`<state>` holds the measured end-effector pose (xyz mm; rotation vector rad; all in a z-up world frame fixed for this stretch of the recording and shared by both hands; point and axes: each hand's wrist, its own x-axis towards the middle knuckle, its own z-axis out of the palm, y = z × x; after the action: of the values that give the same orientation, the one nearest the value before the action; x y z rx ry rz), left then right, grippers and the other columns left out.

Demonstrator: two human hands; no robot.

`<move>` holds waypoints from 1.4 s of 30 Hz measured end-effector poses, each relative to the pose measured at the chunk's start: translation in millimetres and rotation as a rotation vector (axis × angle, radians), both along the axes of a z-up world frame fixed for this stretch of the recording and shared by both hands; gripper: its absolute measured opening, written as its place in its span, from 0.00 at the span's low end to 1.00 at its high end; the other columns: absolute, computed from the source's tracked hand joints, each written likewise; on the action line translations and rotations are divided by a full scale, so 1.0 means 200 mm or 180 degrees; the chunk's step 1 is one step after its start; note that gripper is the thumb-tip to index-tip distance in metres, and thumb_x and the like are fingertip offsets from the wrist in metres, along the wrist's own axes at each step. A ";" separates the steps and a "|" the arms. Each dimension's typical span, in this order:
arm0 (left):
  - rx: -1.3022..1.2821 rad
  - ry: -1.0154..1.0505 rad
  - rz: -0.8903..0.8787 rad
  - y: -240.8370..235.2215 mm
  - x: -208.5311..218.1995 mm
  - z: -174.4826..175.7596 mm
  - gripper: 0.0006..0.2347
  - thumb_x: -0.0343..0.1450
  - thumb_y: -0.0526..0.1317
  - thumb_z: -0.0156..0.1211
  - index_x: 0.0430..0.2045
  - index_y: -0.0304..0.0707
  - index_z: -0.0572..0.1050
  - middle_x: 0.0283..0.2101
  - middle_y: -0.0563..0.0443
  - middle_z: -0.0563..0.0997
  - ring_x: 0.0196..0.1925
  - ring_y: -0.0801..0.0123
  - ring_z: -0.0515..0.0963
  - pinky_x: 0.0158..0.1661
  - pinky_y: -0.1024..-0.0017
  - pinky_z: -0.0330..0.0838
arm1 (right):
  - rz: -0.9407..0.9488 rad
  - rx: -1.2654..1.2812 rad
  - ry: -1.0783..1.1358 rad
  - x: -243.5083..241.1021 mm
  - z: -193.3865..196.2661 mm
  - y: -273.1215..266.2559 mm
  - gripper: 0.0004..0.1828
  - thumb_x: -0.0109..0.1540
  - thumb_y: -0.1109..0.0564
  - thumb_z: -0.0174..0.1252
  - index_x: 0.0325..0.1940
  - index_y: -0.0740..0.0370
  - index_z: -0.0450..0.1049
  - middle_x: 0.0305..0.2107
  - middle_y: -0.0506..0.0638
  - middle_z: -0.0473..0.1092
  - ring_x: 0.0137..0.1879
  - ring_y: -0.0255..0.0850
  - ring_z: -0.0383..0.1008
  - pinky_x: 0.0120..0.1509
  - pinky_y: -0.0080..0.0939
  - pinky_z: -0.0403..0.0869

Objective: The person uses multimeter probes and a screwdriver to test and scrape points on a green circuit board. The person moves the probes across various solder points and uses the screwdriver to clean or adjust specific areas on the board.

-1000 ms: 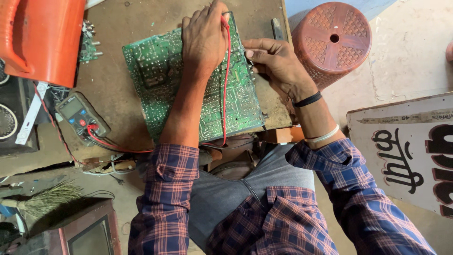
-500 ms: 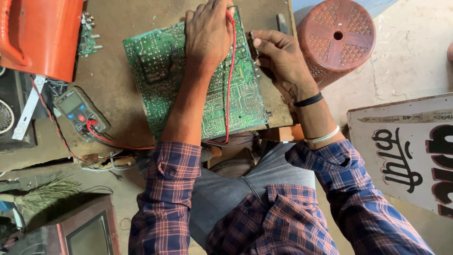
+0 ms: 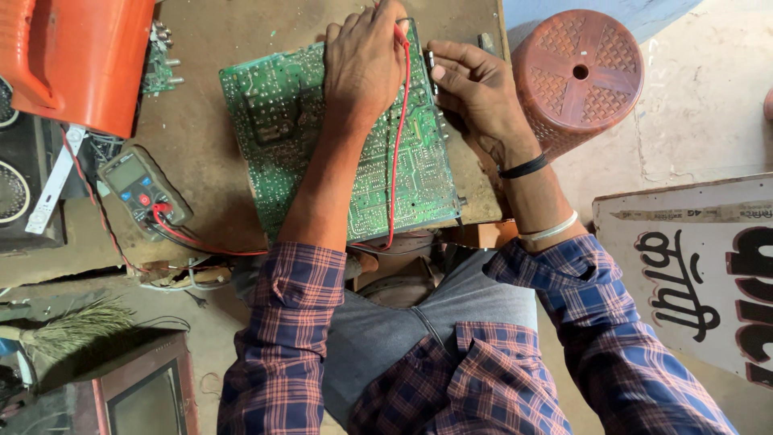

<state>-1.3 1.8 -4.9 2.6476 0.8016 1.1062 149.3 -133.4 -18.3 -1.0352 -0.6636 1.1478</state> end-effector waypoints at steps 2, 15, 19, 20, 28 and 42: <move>-0.0041 -0.0094 -0.0087 0.00 0.00 -0.01 0.07 0.72 0.34 0.60 0.41 0.43 0.69 0.33 0.50 0.79 0.39 0.56 0.79 0.42 0.57 0.63 | 0.0068 0.0078 -0.0310 0.01 -0.01 0.00 0.18 0.68 0.65 0.60 0.63 0.66 0.73 0.48 0.51 0.78 0.51 0.36 0.80 0.55 0.38 0.82; 0.0045 0.0047 0.0109 -0.01 0.00 0.00 0.05 0.74 0.37 0.59 0.39 0.42 0.70 0.33 0.47 0.78 0.40 0.53 0.78 0.42 0.56 0.63 | -0.0830 0.0688 -0.3184 -0.11 0.06 -0.04 0.22 0.64 0.72 0.62 0.63 0.68 0.76 0.60 0.60 0.72 0.69 0.47 0.72 0.73 0.41 0.71; 0.0033 -0.0038 0.0081 -0.01 0.00 0.00 0.04 0.75 0.38 0.58 0.39 0.41 0.70 0.34 0.48 0.78 0.40 0.54 0.78 0.42 0.56 0.63 | -0.0694 0.0545 -0.2733 -0.12 0.06 -0.03 0.21 0.65 0.71 0.62 0.63 0.66 0.75 0.61 0.58 0.72 0.69 0.44 0.72 0.74 0.40 0.71; 0.0018 -0.0076 0.0080 -0.01 0.01 0.01 0.04 0.76 0.38 0.57 0.38 0.41 0.70 0.34 0.48 0.79 0.40 0.54 0.78 0.41 0.56 0.63 | -0.0675 0.0570 -0.2690 -0.11 0.06 -0.03 0.21 0.65 0.70 0.61 0.63 0.66 0.75 0.61 0.58 0.72 0.68 0.44 0.73 0.74 0.40 0.71; 0.0011 -0.0080 0.0082 -0.02 0.00 0.03 0.04 0.76 0.39 0.57 0.37 0.41 0.70 0.34 0.49 0.78 0.39 0.54 0.78 0.42 0.55 0.64 | -0.0523 0.0303 -0.2214 -0.10 0.04 -0.03 0.18 0.69 0.63 0.61 0.64 0.68 0.75 0.51 0.52 0.77 0.55 0.34 0.76 0.60 0.34 0.75; 0.0021 -0.0216 0.0003 -0.03 -0.01 0.04 0.03 0.76 0.37 0.58 0.37 0.42 0.70 0.31 0.52 0.77 0.38 0.59 0.78 0.42 0.58 0.64 | -0.0402 0.0018 -0.1741 -0.13 0.13 -0.05 0.16 0.69 0.56 0.60 0.59 0.67 0.79 0.42 0.48 0.78 0.45 0.30 0.75 0.50 0.31 0.74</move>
<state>-2.4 -4.7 2.7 2.5997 0.7875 1.1939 122.9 -143.4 7.4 -1.3815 -1.0114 0.7495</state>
